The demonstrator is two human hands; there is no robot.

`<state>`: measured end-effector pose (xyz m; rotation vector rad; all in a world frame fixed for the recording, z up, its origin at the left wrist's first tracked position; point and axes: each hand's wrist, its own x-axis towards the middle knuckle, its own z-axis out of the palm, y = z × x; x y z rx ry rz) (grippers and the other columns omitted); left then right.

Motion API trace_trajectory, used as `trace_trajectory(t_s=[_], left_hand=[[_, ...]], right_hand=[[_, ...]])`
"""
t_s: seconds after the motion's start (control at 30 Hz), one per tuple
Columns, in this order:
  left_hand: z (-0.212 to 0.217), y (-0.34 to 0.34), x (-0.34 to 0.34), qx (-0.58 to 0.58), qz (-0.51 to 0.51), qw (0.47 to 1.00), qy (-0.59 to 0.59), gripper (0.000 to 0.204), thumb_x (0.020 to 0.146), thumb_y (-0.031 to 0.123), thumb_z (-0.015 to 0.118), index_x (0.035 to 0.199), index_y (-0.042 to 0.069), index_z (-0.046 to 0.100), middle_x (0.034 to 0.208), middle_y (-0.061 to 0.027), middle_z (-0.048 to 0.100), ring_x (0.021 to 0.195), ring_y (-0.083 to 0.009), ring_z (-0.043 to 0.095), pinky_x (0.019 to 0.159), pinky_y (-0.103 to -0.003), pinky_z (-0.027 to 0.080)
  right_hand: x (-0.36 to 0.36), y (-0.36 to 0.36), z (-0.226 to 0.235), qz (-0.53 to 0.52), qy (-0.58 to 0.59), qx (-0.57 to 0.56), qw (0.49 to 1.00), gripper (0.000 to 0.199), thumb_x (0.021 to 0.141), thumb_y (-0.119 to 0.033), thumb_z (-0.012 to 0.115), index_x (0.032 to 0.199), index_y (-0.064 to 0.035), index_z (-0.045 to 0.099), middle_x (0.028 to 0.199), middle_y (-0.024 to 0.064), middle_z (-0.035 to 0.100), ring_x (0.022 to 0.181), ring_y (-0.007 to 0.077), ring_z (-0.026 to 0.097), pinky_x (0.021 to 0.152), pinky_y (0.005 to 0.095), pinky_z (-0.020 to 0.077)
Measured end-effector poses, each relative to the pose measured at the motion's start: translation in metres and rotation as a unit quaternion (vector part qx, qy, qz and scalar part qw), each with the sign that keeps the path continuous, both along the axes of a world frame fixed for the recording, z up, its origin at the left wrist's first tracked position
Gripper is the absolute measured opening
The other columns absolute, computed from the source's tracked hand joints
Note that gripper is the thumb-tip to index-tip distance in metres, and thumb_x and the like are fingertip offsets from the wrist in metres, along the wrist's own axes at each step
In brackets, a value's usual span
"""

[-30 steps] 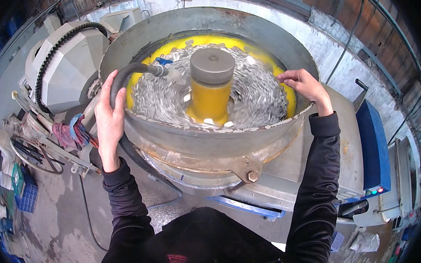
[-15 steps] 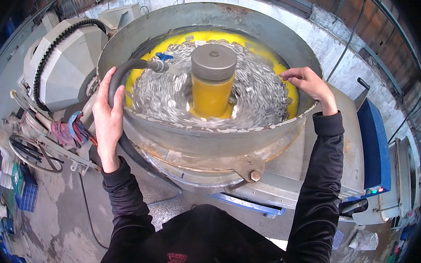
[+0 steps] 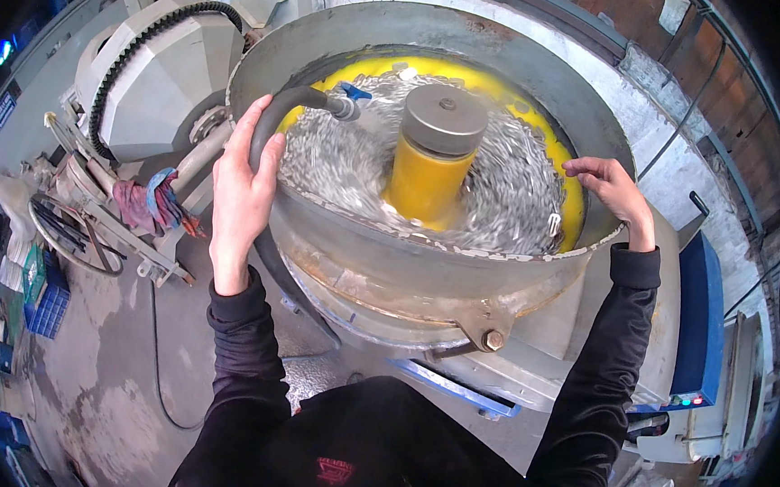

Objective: The person operates a large industrial tumbler machine, adding small cylindrical pellets and water, then starts the machine to mix the contents. They monitor the process and adjust controls as needed.

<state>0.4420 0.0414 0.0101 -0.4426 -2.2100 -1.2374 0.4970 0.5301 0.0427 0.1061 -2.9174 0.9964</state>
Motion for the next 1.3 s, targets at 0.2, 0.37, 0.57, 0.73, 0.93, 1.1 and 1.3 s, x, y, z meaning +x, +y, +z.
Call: trace_trajectory(t_s=[0.2,0.37,0.57,0.73,0.93,1.1,1.3], left_hand=[[0.0033,0.0011,0.0021,0.021,-0.022,0.999,-0.02,0.045,0.094,0.019,0.057,0.137,0.008,0.049,0.13,-0.0188,0.059,0.12,-0.0274,0.058,0.101,-0.036,0.042],[0.0036,0.0011,0.0014,0.008,-0.014,1.0,-0.008,0.045,0.094,0.018,0.057,0.137,0.007,0.049,0.129,-0.0186,0.059,0.119,-0.0269,0.058,0.1,-0.035,0.043],[0.0018,0.0004,0.0011,0.024,-0.03,0.999,-0.01,0.045,0.094,0.018,0.057,0.137,0.007,0.049,0.13,-0.0189,0.058,0.123,-0.0287,0.056,0.102,-0.037,0.042],[0.001,0.0,0.0,0.004,-0.014,1.0,0.003,0.045,0.094,0.018,0.057,0.137,0.007,0.049,0.131,-0.019,0.057,0.124,-0.0298,0.055,0.103,-0.037,0.041],[0.002,0.0011,0.0008,0.01,-0.016,1.0,-0.002,0.045,0.094,0.018,0.057,0.137,0.007,0.049,0.13,-0.0187,0.058,0.122,-0.0291,0.057,0.102,-0.037,0.042],[0.0033,0.0018,0.0025,0.019,-0.016,1.0,-0.016,0.045,0.094,0.018,0.056,0.137,0.008,0.05,0.128,-0.0186,0.06,0.118,-0.0275,0.059,0.099,-0.036,0.044],[0.0033,0.0015,0.0018,0.012,-0.015,1.0,-0.015,0.045,0.094,0.017,0.056,0.137,0.007,0.049,0.129,-0.019,0.059,0.12,-0.0279,0.058,0.1,-0.036,0.043]], right_hand=[[0.0012,0.0005,0.0012,0.004,-0.005,-0.003,1.0,0.036,0.082,-0.001,0.052,0.115,0.0045,0.065,0.108,0.0128,0.069,0.104,0.0193,0.063,0.095,0.0307,0.0458],[0.0017,-0.0002,0.0009,0.011,-0.002,-0.011,1.0,0.036,0.082,0.002,0.05,0.115,0.0052,0.065,0.108,0.0131,0.069,0.105,0.0193,0.063,0.096,0.0302,0.0456],[0.0004,-0.0002,0.0009,0.009,-0.01,-0.008,1.0,0.037,0.082,0.003,0.049,0.115,0.0048,0.065,0.107,0.0121,0.069,0.105,0.0191,0.062,0.096,0.0305,0.0451],[0.0021,-0.002,0.002,0.002,-0.009,0.001,1.0,0.038,0.081,0.003,0.049,0.115,0.005,0.065,0.107,0.0124,0.069,0.104,0.0195,0.062,0.096,0.0311,0.0448],[0.0015,-0.0026,0.002,0.012,0.003,0.0,1.0,0.037,0.08,0.003,0.049,0.113,0.005,0.065,0.108,0.0126,0.069,0.105,0.0201,0.062,0.096,0.031,0.0447],[0.0017,-0.0019,0.0018,0.001,-0.007,-0.003,1.0,0.037,0.08,0.003,0.049,0.113,0.0054,0.065,0.108,0.0124,0.069,0.105,0.0201,0.062,0.097,0.0306,0.0446],[0.0013,-0.0014,0.0011,0.004,-0.002,-0.004,1.0,0.036,0.081,0.003,0.048,0.113,0.0052,0.065,0.107,0.0122,0.069,0.105,0.02,0.062,0.096,0.0306,0.0448]])
